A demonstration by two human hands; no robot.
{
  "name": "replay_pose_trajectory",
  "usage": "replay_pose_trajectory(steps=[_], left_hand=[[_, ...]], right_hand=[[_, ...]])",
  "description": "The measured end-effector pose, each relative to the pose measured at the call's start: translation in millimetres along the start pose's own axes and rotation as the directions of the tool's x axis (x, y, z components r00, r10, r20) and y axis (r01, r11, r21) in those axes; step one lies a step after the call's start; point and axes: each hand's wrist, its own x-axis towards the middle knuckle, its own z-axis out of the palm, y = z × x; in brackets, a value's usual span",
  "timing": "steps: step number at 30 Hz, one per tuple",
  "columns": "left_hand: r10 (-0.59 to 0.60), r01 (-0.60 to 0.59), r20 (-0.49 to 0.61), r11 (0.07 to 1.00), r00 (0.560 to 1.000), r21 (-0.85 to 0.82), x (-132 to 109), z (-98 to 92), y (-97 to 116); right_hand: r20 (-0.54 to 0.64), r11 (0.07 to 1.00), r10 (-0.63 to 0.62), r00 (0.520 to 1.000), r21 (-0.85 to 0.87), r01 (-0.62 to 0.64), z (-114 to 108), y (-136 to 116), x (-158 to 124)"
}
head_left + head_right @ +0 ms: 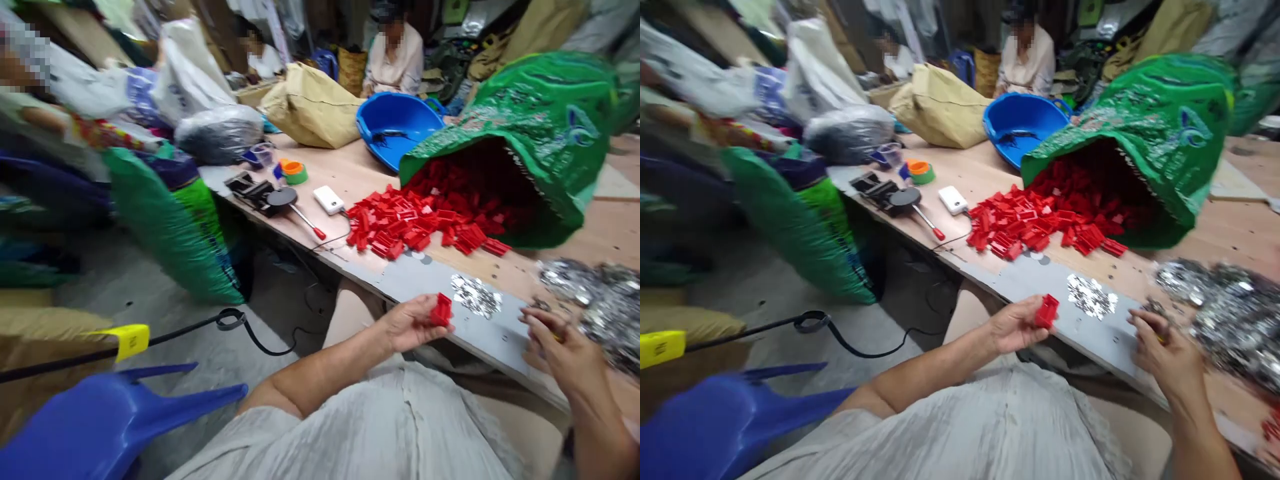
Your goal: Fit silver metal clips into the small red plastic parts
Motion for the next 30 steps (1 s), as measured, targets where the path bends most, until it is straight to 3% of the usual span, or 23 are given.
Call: replay_pose_trajectory(steps=[2, 6, 10, 14, 18, 23, 27, 30], left_hand=[[-0.013, 0.013, -0.037, 1.0, 0.999, 0.007, -0.3, 2.6, 3.1], [-0.052, 0.055, -0.058, 0.997, 0.997, 0.056, 3.8, 7.0, 4.5], [-0.075, 0.081, -0.056, 0.992, 0.996, 0.1, 6.9, 8.8, 0.7], [-0.088, 0.095, -0.063, 0.986, 0.994, 0.134, 8.8, 7.7, -0.7], [-0.079, 0.086, -0.047, 0.981, 0.996, 0.172, 10.7, 8.4, -3.4], [-0.107, 0.098, 0.029, 0.969, 0.994, 0.228, 13.8, 9.4, -16.2], [-0.153, 0.143, 0.027, 0.964, 0.988, 0.223, 16.5, 7.6, -25.1], [-0.147, 0.142, 0.01, 0.969, 0.989, 0.204, 18.0, 6.5, -27.1]], right_hand=[[0.005, 0.998, 0.068, 0.998, 0.008, -0.068, 2.1, -4.6, 1.7], [-0.032, 0.996, 0.031, 0.999, -0.084, -0.033, 4.5, -5.5, 7.8], [0.097, 0.979, -0.013, 0.995, -0.2, 0.032, 3.7, -5.8, 6.4], [0.139, 0.968, -0.02, 0.99, -0.245, 0.054, 4.7, -10.2, 2.7], [0.149, 0.997, -0.046, 0.988, -0.052, 0.055, 15.8, -21.0, -0.7], [0.265, 0.945, 0.025, 0.964, 0.309, -0.109, 39.4, -39.6, -8.0], [0.307, 0.892, 0.047, 0.95, 0.416, -0.178, 51.3, -46.3, -13.6], [0.28, 0.905, 0.028, 0.96, 0.401, -0.143, 54.4, -47.4, -17.4]])
